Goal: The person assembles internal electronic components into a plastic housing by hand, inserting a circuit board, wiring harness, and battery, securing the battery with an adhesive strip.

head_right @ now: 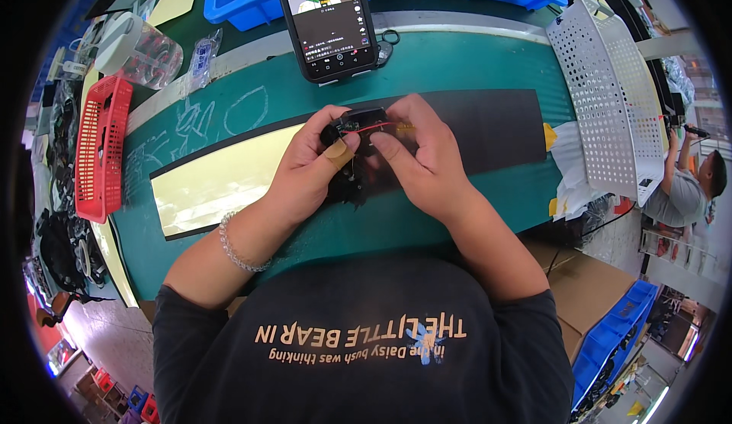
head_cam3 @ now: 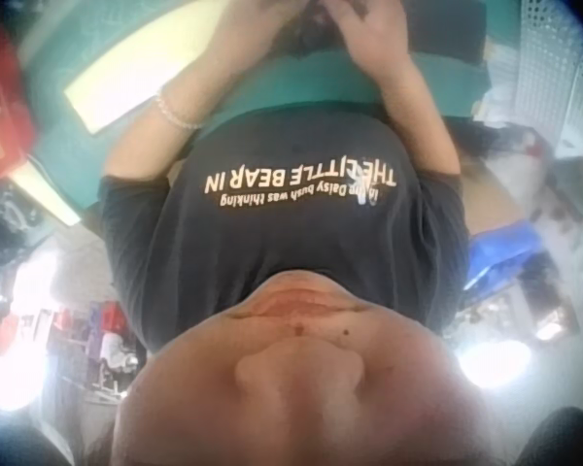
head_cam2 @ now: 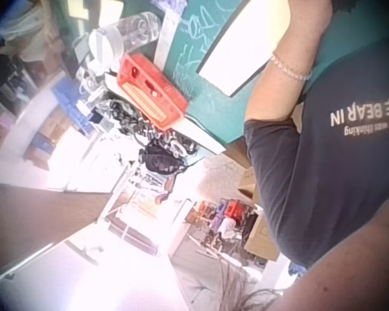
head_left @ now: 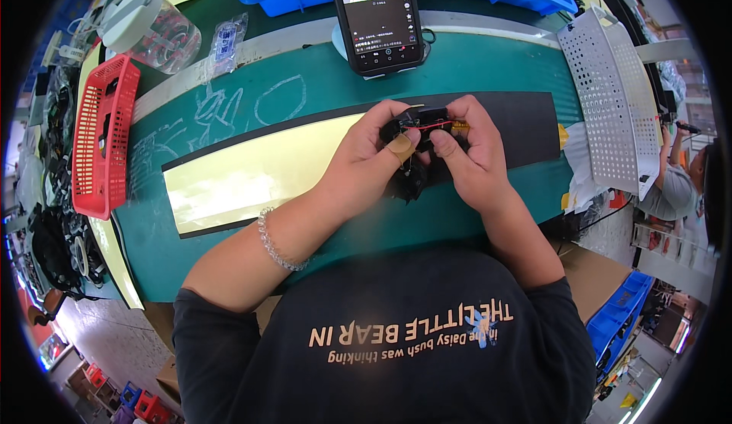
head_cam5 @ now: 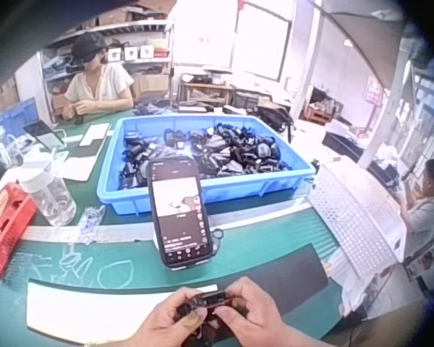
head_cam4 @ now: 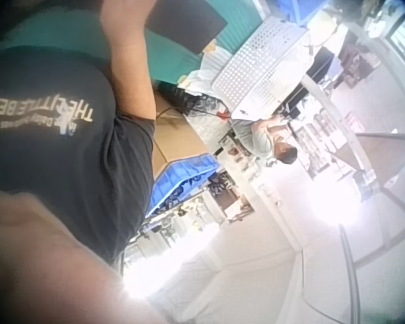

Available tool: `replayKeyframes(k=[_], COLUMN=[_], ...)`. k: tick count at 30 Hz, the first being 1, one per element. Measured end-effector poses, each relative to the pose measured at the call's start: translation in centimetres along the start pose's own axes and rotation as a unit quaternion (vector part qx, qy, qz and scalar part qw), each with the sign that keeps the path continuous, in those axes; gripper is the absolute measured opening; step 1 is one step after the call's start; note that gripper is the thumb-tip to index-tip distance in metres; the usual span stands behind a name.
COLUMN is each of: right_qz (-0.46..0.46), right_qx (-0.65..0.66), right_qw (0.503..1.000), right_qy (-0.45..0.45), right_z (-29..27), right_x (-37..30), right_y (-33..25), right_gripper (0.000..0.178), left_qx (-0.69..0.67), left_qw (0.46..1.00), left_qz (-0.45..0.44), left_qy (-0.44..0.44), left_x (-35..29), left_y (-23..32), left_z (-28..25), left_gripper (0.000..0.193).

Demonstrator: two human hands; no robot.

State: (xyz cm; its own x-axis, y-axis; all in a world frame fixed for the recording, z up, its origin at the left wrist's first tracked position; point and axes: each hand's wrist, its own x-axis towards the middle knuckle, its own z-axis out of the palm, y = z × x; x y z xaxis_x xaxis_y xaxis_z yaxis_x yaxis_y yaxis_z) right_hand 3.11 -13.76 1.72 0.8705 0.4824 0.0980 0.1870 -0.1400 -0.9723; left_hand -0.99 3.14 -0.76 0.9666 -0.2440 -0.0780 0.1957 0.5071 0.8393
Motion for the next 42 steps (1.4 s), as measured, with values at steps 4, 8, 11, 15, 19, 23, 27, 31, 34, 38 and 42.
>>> replayKeyframes(k=[4, 8, 11, 15, 19, 23, 27, 31, 34, 38, 42], right_qz=[0.031, 0.015, 0.005, -0.071, -0.161, -0.244, -0.312, -0.335, -0.362, -0.354, -0.314], right_qx=[0.041, -0.05, -0.109, -0.18, -0.161, -0.231, -0.272, -0.303, -0.281, -0.312, -0.267], right_qw=[0.999, 0.999, 0.994, 0.981, 0.972, 0.941, 0.91, 0.892, 0.888, 0.88, 0.901], right_qy=[-0.01, 0.01, 0.007, 0.007, 0.064, 0.036, 0.003, -0.003, 0.046, 0.054, 0.139], right_z=[-0.3, -0.8, -1.0, -1.2, -0.5, -0.8, -0.5, -0.3, 0.4, 0.9, 1.9], right_x=[0.1, 0.1, 0.2, 0.0, 0.3, 0.8, 0.9, 1.7, 2.2, 2.2, 1.8], right_y=[-0.1, 0.8, 0.1, -0.4, -0.6, -0.6, -1.2, -1.1, -0.7, -1.1, -1.0], right_gripper=[0.013, 0.014, 0.01, 0.009, 0.015, 0.018, 0.014, 0.013, 0.014, 0.017, 0.017], left_qx=[0.033, 0.002, -0.018, -0.01, 0.079, 0.145, 0.2, 0.248, 0.246, 0.264, 0.271], left_qw=[0.999, 0.998, 0.997, 0.997, 0.993, 0.988, 0.979, 0.965, 0.964, 0.958, 0.955], left_qz=[0.012, -0.046, -0.052, -0.04, 0.002, 0.022, 0.001, 0.074, 0.094, 0.099, 0.113], left_qy=[0.029, 0.044, 0.054, 0.07, 0.083, 0.047, 0.028, 0.039, 0.046, 0.05, 0.044], left_x=[0.1, -0.1, -0.1, -0.2, -0.3, -0.5, -0.8, -0.7, -0.6, -0.8, -0.5], left_y=[0.1, 0.8, 0.6, 0.2, 0.0, 0.1, 0.4, -0.2, -0.2, -0.1, -0.3], left_z=[-0.1, 0.4, 0.4, 0.1, 0.4, 0.3, 0.5, 0.6, 0.6, 0.7, 0.6], left_gripper=[0.022, 0.024, 0.025, 0.026, 0.024, 0.023, 0.024, 0.02, 0.021, 0.021, 0.019])
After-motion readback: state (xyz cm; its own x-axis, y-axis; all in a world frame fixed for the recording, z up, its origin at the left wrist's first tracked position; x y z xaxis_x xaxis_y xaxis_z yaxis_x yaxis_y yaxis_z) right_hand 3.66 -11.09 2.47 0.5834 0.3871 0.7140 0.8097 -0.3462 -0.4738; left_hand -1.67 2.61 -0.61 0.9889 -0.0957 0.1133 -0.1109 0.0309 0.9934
